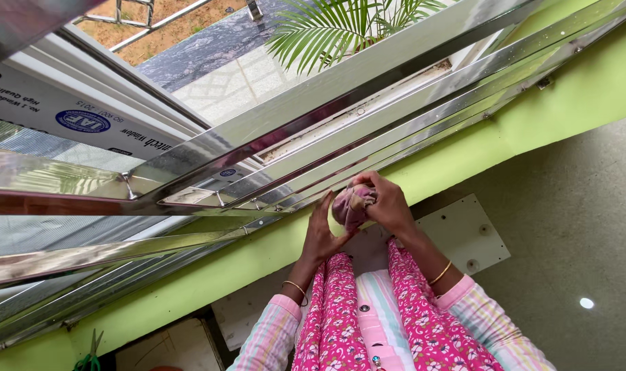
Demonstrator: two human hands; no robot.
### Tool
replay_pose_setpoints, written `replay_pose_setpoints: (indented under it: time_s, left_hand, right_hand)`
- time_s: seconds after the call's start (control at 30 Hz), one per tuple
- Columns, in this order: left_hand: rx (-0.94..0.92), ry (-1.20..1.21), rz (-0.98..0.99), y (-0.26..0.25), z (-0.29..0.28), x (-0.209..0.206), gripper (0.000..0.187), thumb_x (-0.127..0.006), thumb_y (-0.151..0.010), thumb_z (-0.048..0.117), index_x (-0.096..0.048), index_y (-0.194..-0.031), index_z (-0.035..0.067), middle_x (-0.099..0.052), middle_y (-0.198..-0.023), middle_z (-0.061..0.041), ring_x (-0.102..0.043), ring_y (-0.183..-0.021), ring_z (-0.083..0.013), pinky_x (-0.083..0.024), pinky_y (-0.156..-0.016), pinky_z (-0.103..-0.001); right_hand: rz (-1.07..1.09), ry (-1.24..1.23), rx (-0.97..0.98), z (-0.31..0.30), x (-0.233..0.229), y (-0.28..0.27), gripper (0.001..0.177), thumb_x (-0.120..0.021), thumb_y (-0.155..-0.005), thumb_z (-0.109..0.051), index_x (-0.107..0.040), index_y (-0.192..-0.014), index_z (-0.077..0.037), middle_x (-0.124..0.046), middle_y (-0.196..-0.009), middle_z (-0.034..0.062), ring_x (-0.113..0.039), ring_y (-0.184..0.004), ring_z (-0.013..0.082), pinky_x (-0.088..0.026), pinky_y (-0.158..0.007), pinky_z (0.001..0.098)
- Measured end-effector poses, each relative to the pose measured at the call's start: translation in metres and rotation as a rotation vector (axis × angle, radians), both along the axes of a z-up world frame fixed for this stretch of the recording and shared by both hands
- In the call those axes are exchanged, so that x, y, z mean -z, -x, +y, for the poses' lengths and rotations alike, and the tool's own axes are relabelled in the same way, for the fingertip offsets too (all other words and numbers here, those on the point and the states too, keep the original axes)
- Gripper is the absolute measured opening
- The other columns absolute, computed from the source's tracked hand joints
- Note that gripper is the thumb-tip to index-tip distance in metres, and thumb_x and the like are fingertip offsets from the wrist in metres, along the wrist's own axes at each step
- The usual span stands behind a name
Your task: The person wipes the metal window frame and sill with a cloth. They repeatedly rub the horizontal bars and the lower ledge, moving the cloth back and forth along the frame.
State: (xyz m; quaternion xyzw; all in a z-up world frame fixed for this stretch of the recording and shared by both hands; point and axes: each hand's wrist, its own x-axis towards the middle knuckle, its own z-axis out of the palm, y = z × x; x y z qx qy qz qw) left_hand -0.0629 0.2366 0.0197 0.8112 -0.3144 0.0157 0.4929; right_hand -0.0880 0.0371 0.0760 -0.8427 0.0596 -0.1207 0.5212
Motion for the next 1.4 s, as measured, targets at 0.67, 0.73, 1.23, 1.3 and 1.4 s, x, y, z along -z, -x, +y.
replay_pose_setpoints:
  time_s: [0.67,0.73,1.23,1.3,1.4]
  left_hand:
    - [0.144,0.258,1.374,0.054,0.028,0.047,0.058,-0.063,-0.101,0.037,-0.051,-0.146,0.002,-0.067,-0.134,-0.005,-0.064,-0.120,-0.0093,-0.051,-0.101,-0.025]
    - [0.142,0.250,1.306,0.054,0.022,0.045,0.059,-0.072,-0.092,0.033,-0.060,-0.137,-0.002,-0.073,-0.120,-0.007,-0.069,-0.106,-0.0130,-0.055,-0.092,-0.029]
    - [-0.321,-0.107,0.686,0.042,0.000,0.029,0.050,-0.075,-0.087,0.025,-0.059,-0.130,0.005,-0.079,-0.097,-0.015,-0.073,-0.077,-0.0162,-0.056,-0.065,-0.029]
    - [-0.332,-0.076,0.771,0.047,0.006,0.046,0.046,-0.066,-0.092,0.029,-0.063,-0.132,0.006,-0.081,-0.100,-0.018,-0.074,-0.078,-0.0159,-0.056,-0.066,-0.030]
    - [-0.249,0.166,1.035,0.047,0.012,0.060,0.049,-0.064,-0.096,0.033,-0.063,-0.135,0.004,-0.076,-0.105,-0.019,-0.071,-0.082,-0.0155,-0.054,-0.067,-0.029]
  right_hand:
    - [0.623,-1.620,-0.296,-0.093,0.104,0.131,0.105,-0.038,-0.083,-0.086,-0.032,-0.156,-0.011,-0.050,-0.151,0.0208,-0.046,-0.142,0.0355,-0.049,-0.106,0.0521]
    - [0.623,-1.478,-0.223,-0.097,0.108,0.139,0.095,-0.052,-0.085,-0.072,-0.032,-0.156,-0.012,-0.051,-0.149,0.0165,-0.048,-0.140,0.0316,-0.048,-0.106,0.0500]
    - [0.530,-0.294,-0.347,-0.095,0.000,0.102,0.039,-0.072,-0.093,-0.027,-0.071,-0.120,0.002,-0.077,-0.103,0.0051,-0.067,-0.090,0.0087,-0.057,-0.079,0.0285]
    - [0.619,-0.113,-0.300,-0.091,-0.005,0.099,0.037,-0.073,-0.093,-0.027,-0.073,-0.114,0.003,-0.078,-0.096,0.0064,-0.067,-0.084,0.0101,-0.057,-0.074,0.0308]
    - [0.497,-0.292,-0.353,-0.082,-0.011,0.098,0.037,-0.071,-0.092,-0.025,-0.070,-0.118,0.001,-0.079,-0.099,0.0023,-0.068,-0.086,0.0070,-0.058,-0.076,0.0284]
